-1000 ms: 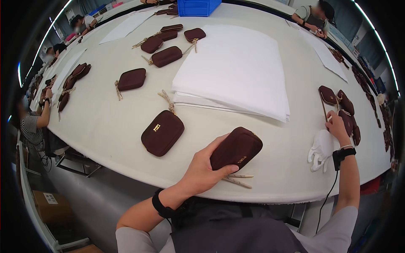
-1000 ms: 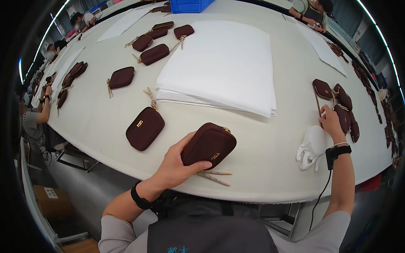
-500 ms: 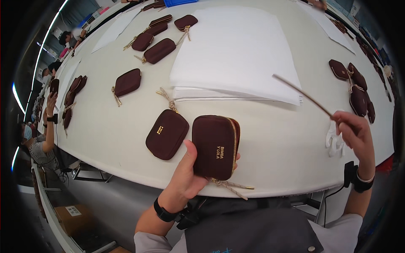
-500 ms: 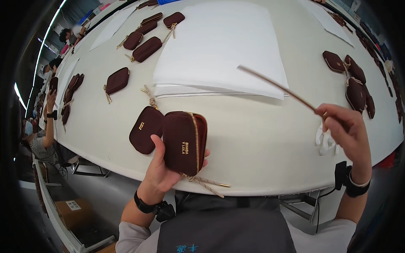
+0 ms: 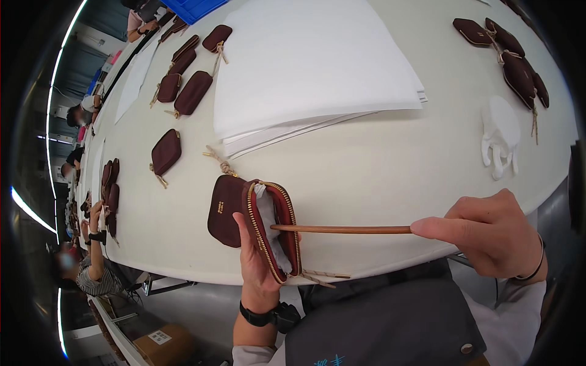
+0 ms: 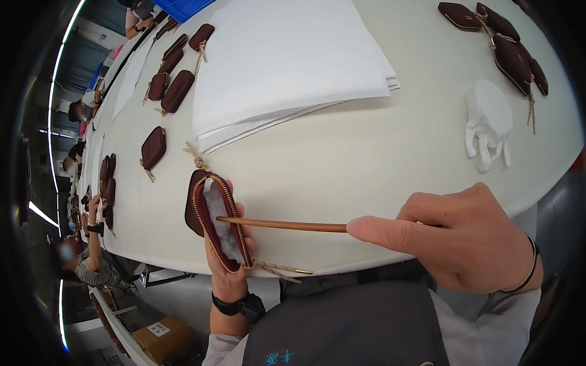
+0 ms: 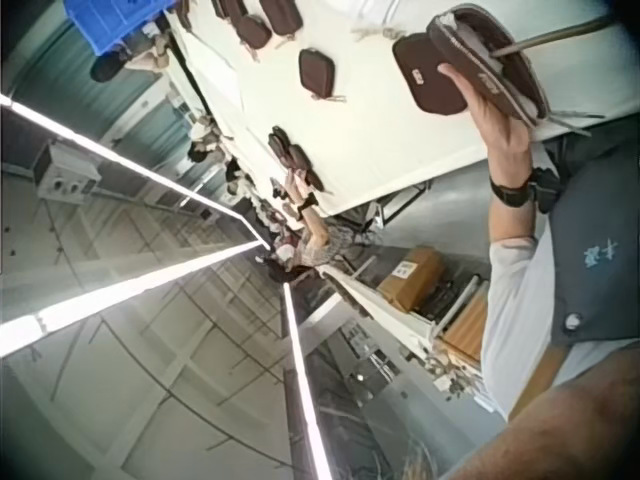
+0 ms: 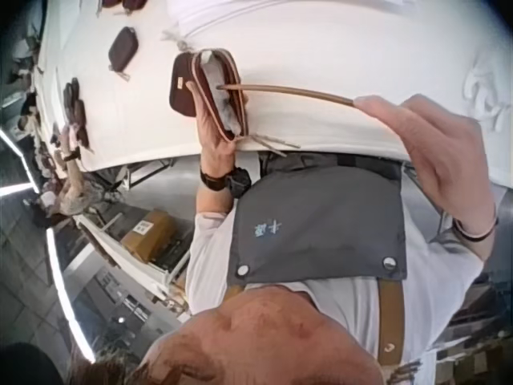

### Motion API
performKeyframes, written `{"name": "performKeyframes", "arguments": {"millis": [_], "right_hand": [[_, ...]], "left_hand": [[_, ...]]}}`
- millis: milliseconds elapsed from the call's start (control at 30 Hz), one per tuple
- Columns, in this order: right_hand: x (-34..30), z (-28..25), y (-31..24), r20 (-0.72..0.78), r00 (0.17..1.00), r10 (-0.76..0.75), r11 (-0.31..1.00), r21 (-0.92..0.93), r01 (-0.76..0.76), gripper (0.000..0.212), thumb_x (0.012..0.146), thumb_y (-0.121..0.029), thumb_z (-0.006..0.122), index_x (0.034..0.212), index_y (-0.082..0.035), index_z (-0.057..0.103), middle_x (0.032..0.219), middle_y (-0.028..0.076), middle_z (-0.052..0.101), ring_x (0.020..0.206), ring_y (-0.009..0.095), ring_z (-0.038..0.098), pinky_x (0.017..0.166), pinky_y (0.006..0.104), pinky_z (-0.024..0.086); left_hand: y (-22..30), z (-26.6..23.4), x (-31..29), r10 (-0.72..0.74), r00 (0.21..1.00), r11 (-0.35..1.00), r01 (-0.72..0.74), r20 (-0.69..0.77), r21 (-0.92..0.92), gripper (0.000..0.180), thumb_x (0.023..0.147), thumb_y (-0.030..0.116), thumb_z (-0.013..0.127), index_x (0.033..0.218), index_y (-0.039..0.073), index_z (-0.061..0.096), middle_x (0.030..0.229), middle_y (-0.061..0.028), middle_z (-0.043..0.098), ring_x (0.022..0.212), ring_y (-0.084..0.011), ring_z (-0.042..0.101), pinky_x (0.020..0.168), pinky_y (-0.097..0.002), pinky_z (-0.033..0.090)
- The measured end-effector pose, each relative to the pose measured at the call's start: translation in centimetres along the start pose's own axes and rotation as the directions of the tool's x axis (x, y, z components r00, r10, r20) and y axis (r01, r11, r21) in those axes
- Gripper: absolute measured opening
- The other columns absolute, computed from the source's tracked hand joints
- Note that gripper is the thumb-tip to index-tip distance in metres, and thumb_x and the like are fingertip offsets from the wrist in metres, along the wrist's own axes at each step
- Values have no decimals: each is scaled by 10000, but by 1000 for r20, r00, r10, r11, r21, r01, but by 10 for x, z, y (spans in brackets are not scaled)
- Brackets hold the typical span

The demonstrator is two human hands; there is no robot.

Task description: The person stuffs white tissue paper into small maroon pouches to maintain their shape. They use a thin wooden stick to push the paper into the corners and smooth the interior. The person handles the pouches one at a time, repeating the process for multiple units on a long white table.

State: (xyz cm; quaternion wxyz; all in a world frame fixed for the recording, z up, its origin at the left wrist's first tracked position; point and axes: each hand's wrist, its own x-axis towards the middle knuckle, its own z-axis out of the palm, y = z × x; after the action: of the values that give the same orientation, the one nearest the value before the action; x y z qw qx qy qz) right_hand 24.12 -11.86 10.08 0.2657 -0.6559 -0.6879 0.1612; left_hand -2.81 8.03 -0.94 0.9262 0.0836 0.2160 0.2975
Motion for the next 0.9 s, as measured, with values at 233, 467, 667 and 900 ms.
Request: {"name": "performKeyframes", "arguments": {"millis": [233, 467, 667, 900], "right_hand": [[-6, -15, 13, 220, 960, 174, 627, 727, -281, 265, 871, 48, 549, 1072, 49, 721, 820, 154, 725, 588, 228, 717, 480, 242, 553], [-16, -25, 40, -147, 954, 261, 451, 893, 15, 227, 1007, -148, 528, 1024, 72, 473, 757, 208, 709, 631, 253, 740, 446, 259, 589], [0, -16, 48, -220, 874, 434, 575, 814, -81, 272, 1059, -230, 516, 1008, 36, 546, 616, 68, 633, 481, 102, 633, 407, 185, 488], [3, 32, 40, -96, 908, 407, 608, 770, -191, 263, 1025, -247, 593, 962, 8, 607, 859, 19, 562, 623, 31, 488, 532, 191, 478]], "left_hand": [[3, -3, -1, -15, 999, 997, 18, 40, -76, 583, 1069, 468, 392, 1462, 41, 440, 1332, -198, 608, 1048, -378, 694, 843, -503, 630], [5, -3, 0, -31, 999, 992, 28, -25, -119, 628, 1052, 536, 377, 1340, 4, 547, 1090, -222, 703, 860, -362, 733, 570, -444, 662], [7, -16, -1, -23, 1000, 992, 23, 0, -128, 597, 1055, 515, 388, 1380, 33, 523, 1164, -239, 682, 879, -408, 729, 574, -483, 661], [5, -11, -2, -29, 994, 994, 40, 105, -99, 621, 1037, 500, 463, 1509, 101, 393, 1300, -186, 613, 1051, -383, 691, 856, -487, 622]]}}
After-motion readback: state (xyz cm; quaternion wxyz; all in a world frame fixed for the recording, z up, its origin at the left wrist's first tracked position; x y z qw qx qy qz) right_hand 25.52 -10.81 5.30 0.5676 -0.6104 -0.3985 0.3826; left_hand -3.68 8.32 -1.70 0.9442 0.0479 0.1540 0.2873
